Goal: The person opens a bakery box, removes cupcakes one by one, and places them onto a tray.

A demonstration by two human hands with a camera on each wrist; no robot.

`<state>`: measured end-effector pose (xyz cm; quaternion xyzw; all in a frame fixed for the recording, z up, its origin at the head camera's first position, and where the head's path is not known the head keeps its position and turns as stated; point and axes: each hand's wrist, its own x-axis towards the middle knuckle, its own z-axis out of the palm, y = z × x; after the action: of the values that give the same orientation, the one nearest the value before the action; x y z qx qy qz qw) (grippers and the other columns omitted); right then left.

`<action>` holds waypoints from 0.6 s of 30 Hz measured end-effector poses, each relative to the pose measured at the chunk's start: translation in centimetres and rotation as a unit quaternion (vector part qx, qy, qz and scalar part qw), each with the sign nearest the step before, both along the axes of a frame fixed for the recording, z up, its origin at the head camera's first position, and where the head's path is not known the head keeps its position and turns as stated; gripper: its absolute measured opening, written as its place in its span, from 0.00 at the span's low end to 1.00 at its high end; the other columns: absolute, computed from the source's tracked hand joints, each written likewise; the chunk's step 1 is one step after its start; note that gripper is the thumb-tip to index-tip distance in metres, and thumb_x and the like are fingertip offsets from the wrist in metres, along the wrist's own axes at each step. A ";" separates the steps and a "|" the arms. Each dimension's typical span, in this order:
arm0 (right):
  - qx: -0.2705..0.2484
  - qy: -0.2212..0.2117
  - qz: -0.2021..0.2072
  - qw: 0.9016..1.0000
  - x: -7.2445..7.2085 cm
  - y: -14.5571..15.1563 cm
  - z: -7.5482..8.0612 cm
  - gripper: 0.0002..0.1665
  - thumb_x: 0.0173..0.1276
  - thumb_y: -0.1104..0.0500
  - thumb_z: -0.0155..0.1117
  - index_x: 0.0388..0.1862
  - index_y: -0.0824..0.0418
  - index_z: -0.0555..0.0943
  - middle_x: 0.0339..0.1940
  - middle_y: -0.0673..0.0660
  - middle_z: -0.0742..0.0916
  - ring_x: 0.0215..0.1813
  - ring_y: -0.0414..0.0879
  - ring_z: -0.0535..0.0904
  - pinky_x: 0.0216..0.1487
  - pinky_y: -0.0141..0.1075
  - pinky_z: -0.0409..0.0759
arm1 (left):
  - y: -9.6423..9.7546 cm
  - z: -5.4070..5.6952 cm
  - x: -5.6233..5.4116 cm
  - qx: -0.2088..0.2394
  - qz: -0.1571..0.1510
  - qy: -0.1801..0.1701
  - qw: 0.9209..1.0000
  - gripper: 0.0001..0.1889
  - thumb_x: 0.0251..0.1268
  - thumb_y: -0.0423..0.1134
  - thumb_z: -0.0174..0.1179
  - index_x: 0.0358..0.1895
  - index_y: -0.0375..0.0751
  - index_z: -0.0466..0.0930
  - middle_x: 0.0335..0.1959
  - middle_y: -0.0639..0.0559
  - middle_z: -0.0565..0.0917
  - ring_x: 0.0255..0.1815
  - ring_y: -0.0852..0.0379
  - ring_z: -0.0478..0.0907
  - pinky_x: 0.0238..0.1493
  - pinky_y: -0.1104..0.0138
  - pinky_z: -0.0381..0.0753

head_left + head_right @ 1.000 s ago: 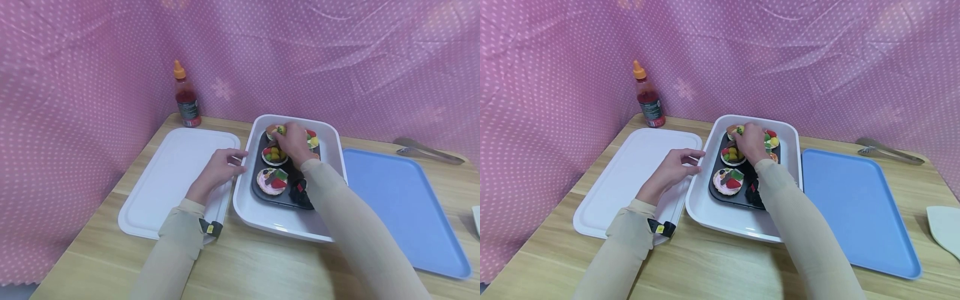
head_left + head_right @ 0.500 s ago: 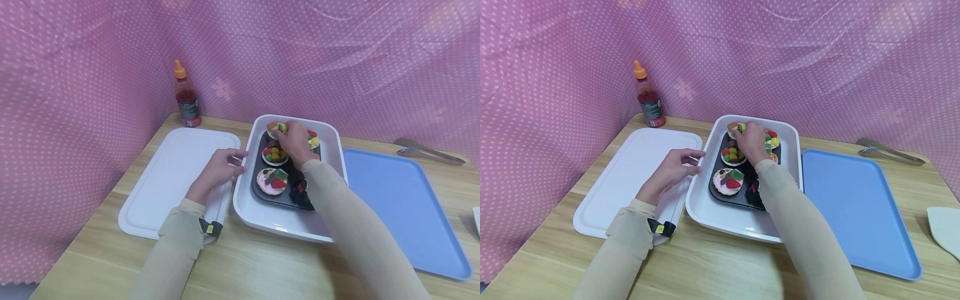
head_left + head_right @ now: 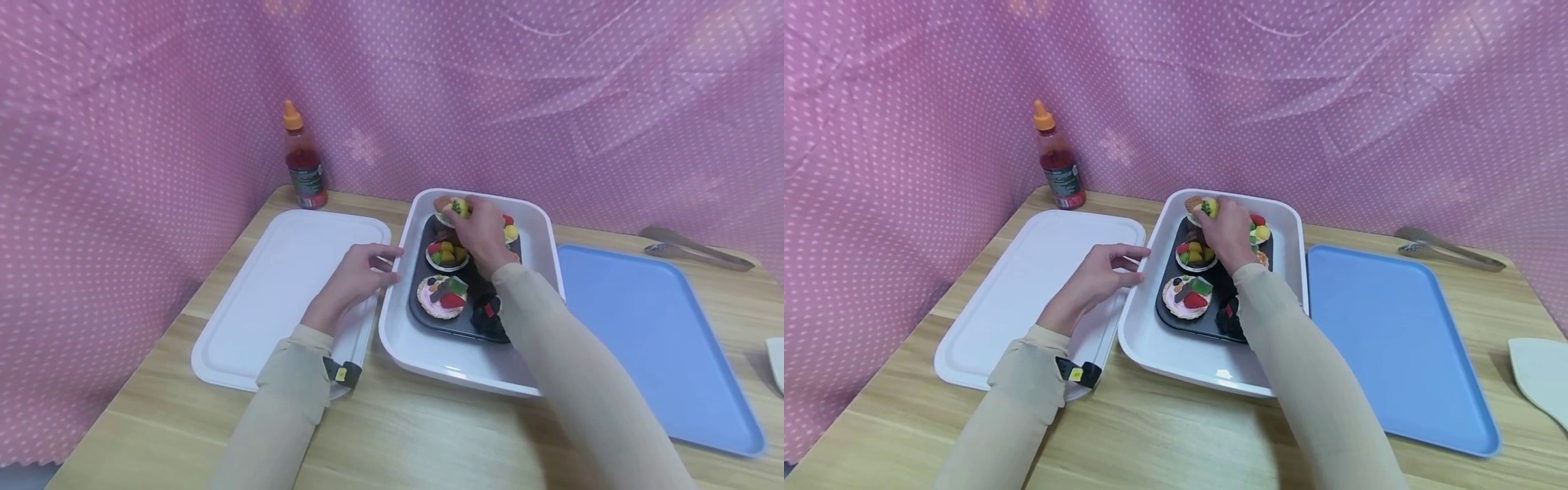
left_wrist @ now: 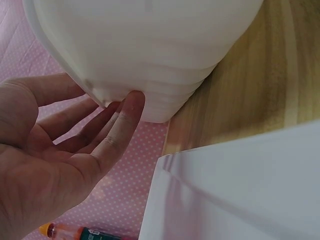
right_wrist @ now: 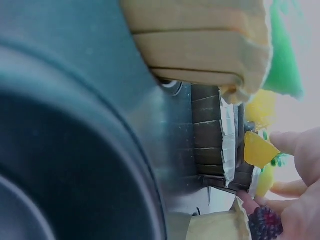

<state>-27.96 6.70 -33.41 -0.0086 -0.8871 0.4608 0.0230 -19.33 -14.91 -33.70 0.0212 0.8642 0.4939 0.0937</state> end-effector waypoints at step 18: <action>0.040 0.049 -0.012 0.998 1.0 0.5 1.3 0.36 0.69 0.46 0.69 0.71 0.59 0.74 0.63 0.62 0.83 0.54 0.52 0.79 0.58 0.45 0.83 | -0.2 0.0 -0.1 0.000 -0.003 -0.006 1.000 0.25 0.63 0.33 0.67 0.65 0.48 0.80 0.61 0.47 0.82 0.60 0.49 0.79 0.60 0.56 0.80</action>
<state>-26.93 7.16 -32.08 0.0041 -0.9026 0.4244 0.0719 -19.41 -15.09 -33.72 0.0212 0.8635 0.4937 0.1006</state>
